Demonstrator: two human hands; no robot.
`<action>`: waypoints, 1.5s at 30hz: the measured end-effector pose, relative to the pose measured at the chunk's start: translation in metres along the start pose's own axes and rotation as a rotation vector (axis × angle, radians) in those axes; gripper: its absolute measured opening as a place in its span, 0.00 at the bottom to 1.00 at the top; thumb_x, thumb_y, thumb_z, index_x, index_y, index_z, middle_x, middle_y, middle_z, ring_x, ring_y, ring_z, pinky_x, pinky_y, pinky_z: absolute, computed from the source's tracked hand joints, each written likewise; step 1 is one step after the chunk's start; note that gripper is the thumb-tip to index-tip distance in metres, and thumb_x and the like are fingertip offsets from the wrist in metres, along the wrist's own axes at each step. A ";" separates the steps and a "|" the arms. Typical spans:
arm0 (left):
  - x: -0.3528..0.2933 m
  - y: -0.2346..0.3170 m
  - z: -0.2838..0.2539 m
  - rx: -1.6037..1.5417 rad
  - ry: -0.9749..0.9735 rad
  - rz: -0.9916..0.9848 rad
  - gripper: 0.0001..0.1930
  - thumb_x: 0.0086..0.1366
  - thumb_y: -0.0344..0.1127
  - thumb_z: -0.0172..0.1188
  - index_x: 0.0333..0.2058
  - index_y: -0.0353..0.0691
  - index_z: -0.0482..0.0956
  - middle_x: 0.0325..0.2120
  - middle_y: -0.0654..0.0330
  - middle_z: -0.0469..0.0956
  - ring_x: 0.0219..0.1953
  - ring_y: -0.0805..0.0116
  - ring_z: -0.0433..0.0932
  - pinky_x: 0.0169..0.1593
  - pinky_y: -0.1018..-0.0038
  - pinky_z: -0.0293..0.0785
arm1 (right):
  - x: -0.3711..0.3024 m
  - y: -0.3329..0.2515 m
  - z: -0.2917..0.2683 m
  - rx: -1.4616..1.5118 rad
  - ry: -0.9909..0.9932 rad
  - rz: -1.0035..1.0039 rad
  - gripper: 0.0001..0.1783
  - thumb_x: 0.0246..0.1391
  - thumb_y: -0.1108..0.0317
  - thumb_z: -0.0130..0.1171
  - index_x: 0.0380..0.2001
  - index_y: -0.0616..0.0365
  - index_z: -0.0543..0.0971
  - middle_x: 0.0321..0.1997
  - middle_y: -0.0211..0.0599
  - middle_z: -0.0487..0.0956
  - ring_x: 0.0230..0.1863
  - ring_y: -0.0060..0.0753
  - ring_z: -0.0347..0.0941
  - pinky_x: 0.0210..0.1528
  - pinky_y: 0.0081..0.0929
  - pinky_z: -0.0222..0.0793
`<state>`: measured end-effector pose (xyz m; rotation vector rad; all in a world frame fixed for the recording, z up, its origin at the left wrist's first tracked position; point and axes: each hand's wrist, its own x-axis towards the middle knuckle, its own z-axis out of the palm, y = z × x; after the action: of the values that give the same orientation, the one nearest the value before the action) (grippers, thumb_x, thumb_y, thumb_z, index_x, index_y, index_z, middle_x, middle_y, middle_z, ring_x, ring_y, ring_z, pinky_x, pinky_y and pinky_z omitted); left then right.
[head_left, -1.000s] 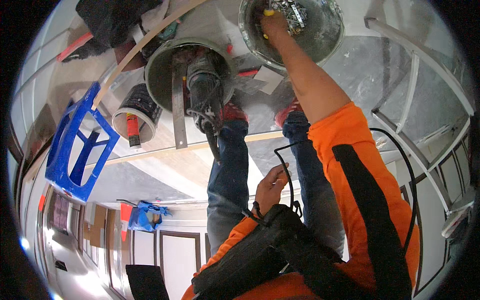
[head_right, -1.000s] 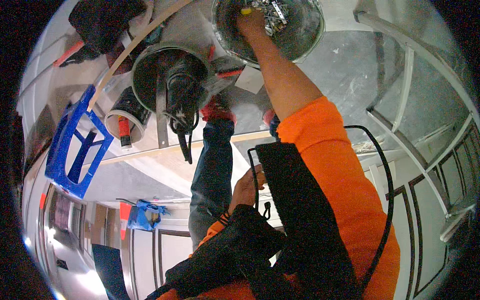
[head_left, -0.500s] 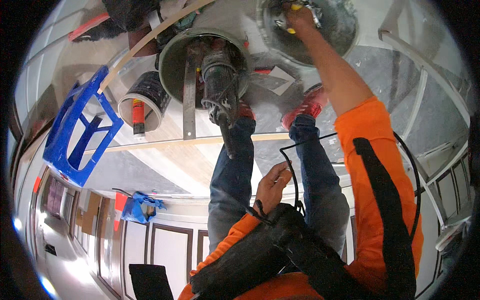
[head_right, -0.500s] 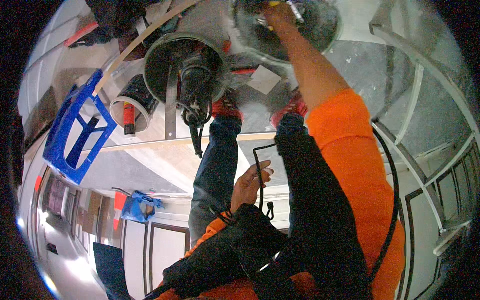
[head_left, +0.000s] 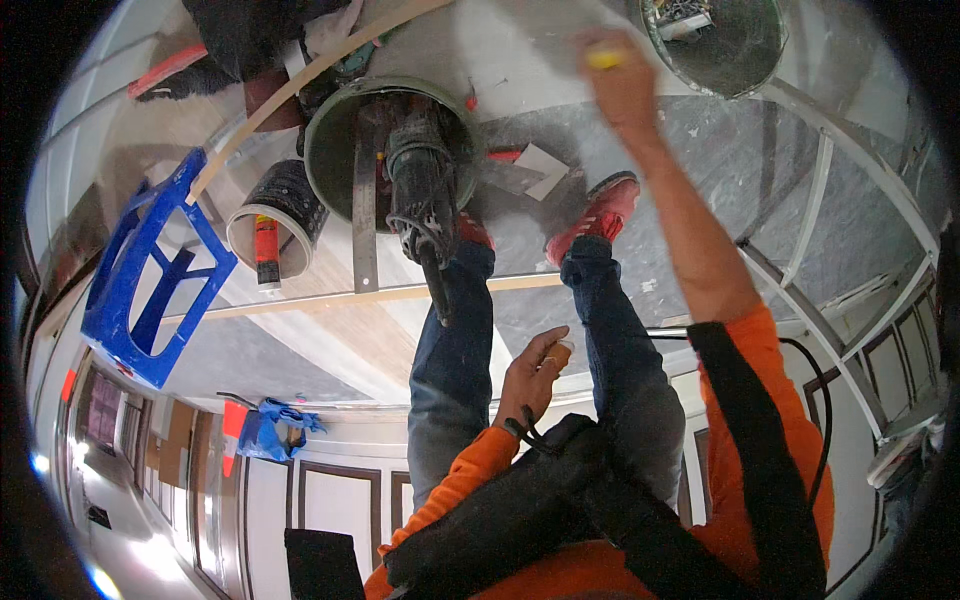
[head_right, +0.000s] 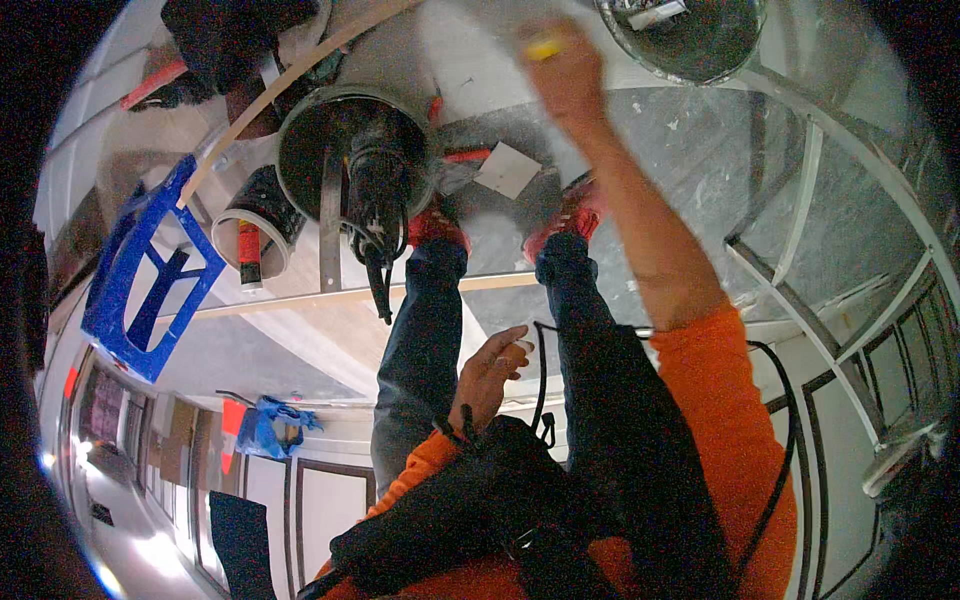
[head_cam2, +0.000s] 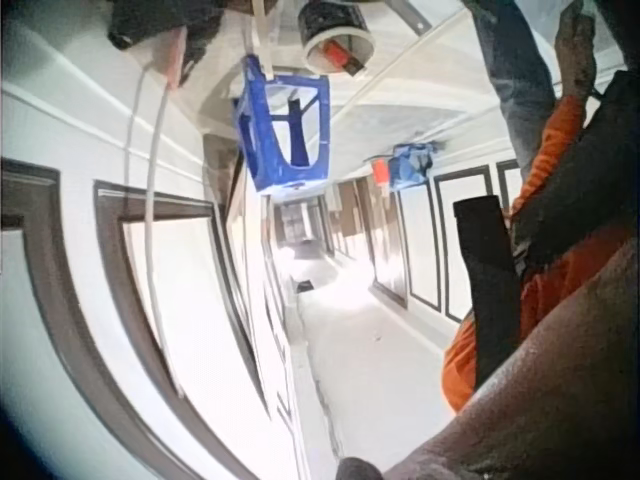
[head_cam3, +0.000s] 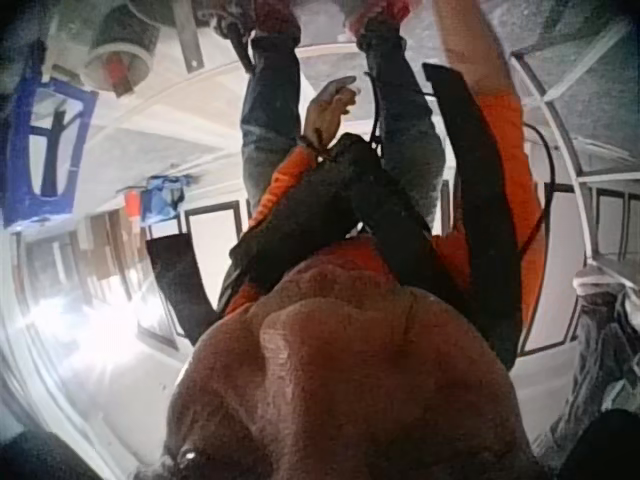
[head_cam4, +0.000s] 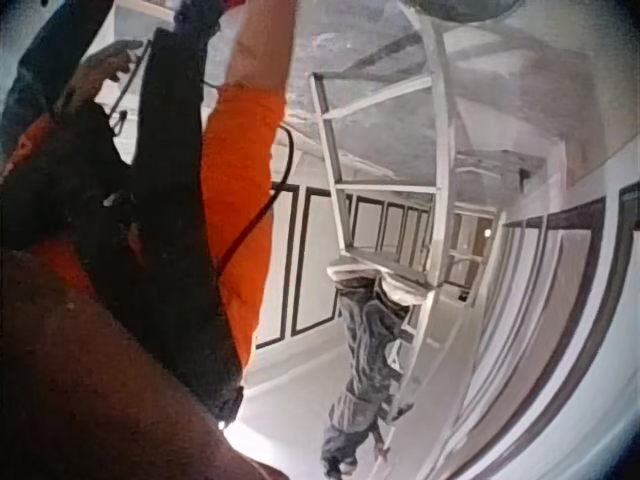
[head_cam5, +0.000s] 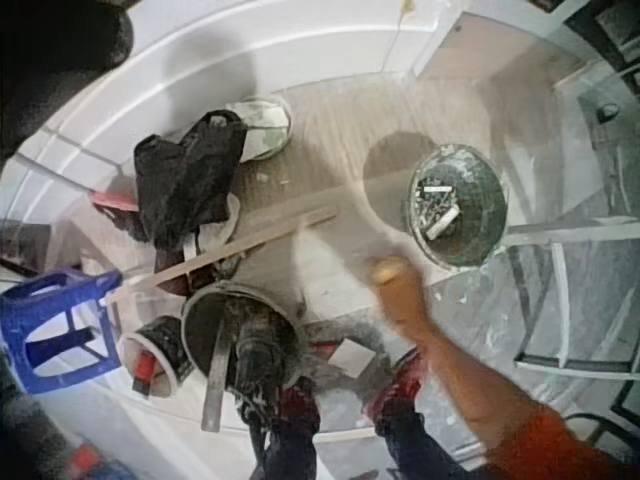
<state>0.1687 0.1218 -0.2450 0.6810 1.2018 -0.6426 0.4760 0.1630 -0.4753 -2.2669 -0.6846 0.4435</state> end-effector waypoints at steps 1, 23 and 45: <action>0.002 0.001 0.003 -0.003 -0.020 0.037 0.22 0.69 0.41 0.49 0.59 0.42 0.69 0.47 0.57 0.78 0.42 0.68 0.77 0.46 0.73 0.74 | -0.012 0.006 0.024 0.062 -0.094 0.012 0.15 0.49 0.68 0.63 0.43 0.53 0.80 0.40 0.44 0.79 0.41 0.45 0.77 0.45 0.36 0.73; -0.019 0.076 0.009 -0.251 0.273 0.490 0.22 0.69 0.43 0.51 0.57 0.38 0.70 0.50 0.58 0.73 0.50 0.66 0.74 0.52 0.70 0.72 | -0.077 -0.114 -0.071 0.138 -0.380 0.414 0.18 0.55 0.54 0.58 0.36 0.60 0.77 0.36 0.55 0.79 0.39 0.60 0.75 0.41 0.46 0.70; -0.264 0.369 0.206 -0.163 -0.475 0.544 0.12 0.71 0.44 0.51 0.42 0.43 0.75 0.31 0.70 0.75 0.31 0.80 0.72 0.32 0.83 0.65 | -0.019 -0.366 -0.521 1.354 -0.046 0.578 0.09 0.51 0.73 0.63 0.32 0.58 0.71 0.25 0.37 0.77 0.22 0.30 0.75 0.26 0.25 0.76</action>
<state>0.5106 0.2233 0.1030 0.6346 0.5808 -0.2216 0.5918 0.0916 0.1472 -1.0817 0.2907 0.8803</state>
